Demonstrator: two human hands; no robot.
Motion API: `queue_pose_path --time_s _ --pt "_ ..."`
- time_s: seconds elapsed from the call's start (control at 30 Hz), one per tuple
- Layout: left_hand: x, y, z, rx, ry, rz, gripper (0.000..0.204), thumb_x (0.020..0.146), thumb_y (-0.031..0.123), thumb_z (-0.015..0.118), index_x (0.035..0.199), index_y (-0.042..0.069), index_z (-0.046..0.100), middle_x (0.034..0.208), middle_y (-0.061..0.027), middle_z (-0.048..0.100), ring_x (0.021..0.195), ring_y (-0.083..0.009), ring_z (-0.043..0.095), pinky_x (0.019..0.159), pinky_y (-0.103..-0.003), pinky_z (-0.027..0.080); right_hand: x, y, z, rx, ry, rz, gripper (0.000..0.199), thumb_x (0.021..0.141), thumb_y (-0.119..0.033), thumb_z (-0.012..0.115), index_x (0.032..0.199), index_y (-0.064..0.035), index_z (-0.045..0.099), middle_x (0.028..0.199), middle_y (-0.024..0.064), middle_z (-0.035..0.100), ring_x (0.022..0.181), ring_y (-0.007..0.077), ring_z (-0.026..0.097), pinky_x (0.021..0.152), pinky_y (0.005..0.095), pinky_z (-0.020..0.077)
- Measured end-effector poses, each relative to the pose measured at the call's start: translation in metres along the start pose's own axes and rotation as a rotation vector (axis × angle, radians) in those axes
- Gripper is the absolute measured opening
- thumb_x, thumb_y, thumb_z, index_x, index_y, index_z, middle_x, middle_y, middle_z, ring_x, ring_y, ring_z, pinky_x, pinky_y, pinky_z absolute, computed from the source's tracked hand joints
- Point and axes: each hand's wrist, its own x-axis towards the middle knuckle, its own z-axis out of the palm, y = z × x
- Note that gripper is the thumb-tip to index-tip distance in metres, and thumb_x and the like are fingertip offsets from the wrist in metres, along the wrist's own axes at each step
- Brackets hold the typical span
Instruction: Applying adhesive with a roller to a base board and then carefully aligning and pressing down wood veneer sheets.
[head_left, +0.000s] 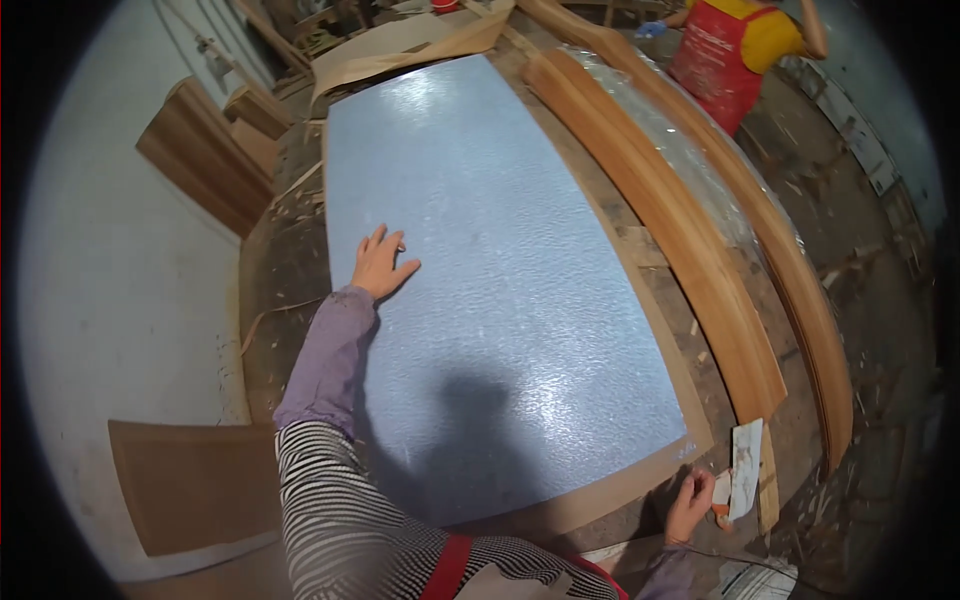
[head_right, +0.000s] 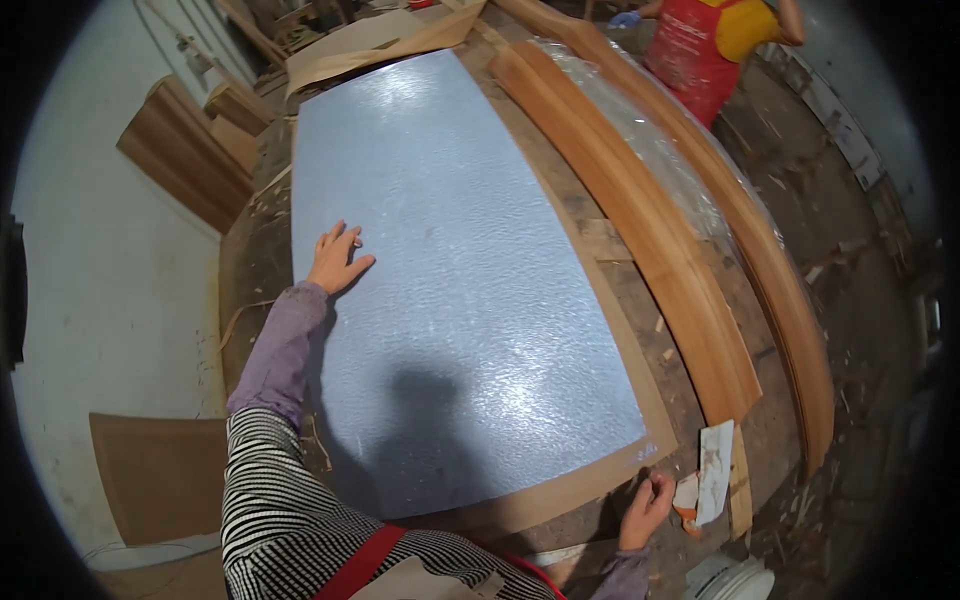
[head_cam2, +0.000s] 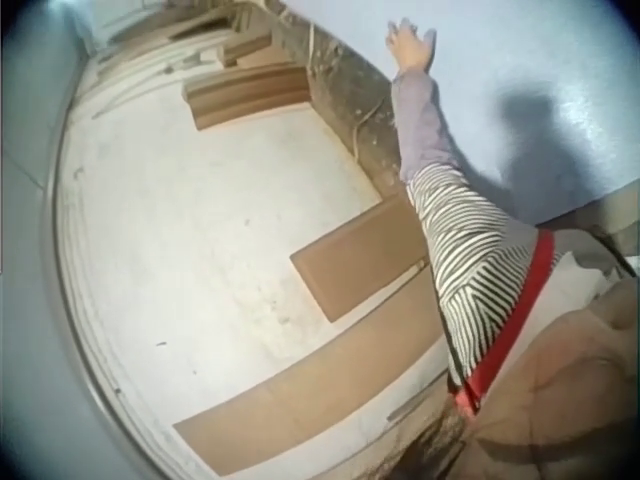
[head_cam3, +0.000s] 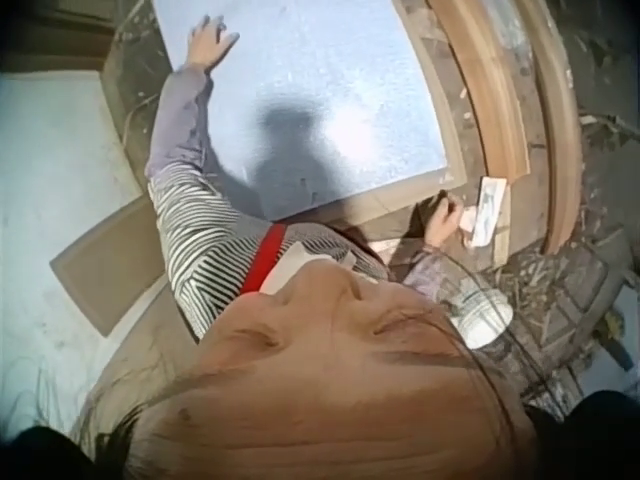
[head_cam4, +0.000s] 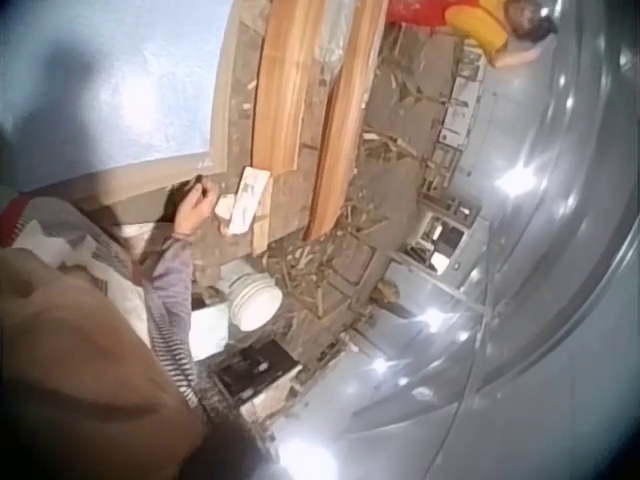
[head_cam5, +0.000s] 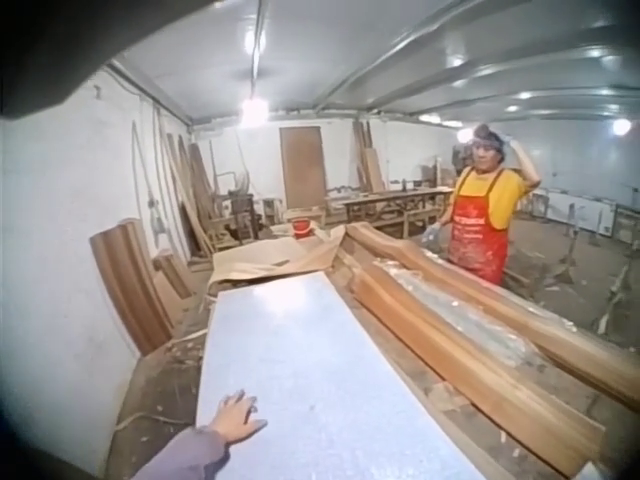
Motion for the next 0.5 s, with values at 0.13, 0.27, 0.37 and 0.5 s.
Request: queue_pose_path --time_s 0.13,0.27,0.37,0.5 --pt "0.029 0.079 0.019 -0.075 -0.005 0.276 0.065 0.085 0.044 0.065 0.132 0.003 0.048 0.131 -0.0147 0.055 0.14 -0.0371 0.029 0.113 -0.056 0.017 0.052 -0.002 0.005 0.007 -0.018 -0.035 0.013 0.09 -0.005 0.054 0.1 0.0034 0.053 0.096 0.0111 0.056 0.093 0.0214 0.054 0.083 0.0316 0.044" --pt "0.067 0.155 0.046 -0.084 -0.03 0.412 0.065 0.085 0.046 0.065 0.132 0.004 0.047 0.129 -0.0148 0.057 0.14 -0.0361 0.029 0.113 -0.056 0.018 0.098 0.0 0.022 -0.024 -0.008 -0.043 0.011 0.09 -0.005 0.055 0.099 0.0027 0.055 0.092 0.0112 0.058 0.088 0.022 0.057 0.08 0.0321 0.0457" --pt "0.086 0.19 0.058 -0.04 -0.12 0.404 0.064 0.083 0.045 0.066 0.128 0.004 0.048 0.128 -0.0146 0.058 0.139 -0.0352 0.03 0.113 -0.057 0.019 0.117 -0.005 0.032 -0.103 -0.009 -0.127 0.011 0.089 -0.005 0.055 0.097 0.002 0.056 0.09 0.0125 0.06 0.085 0.0242 0.058 0.078 0.0335 0.0467" --pt "0.096 0.204 0.059 -0.007 -0.089 0.418 0.056 0.081 0.042 0.068 0.119 0.004 0.053 0.122 -0.0165 0.059 0.137 -0.035 0.033 0.111 -0.057 0.022 0.129 0.011 0.027 -0.096 0.015 -0.176 0.01 0.089 -0.005 0.056 0.096 0.0022 0.056 0.091 0.0136 0.06 0.085 0.0265 0.059 0.078 0.0341 0.0466"
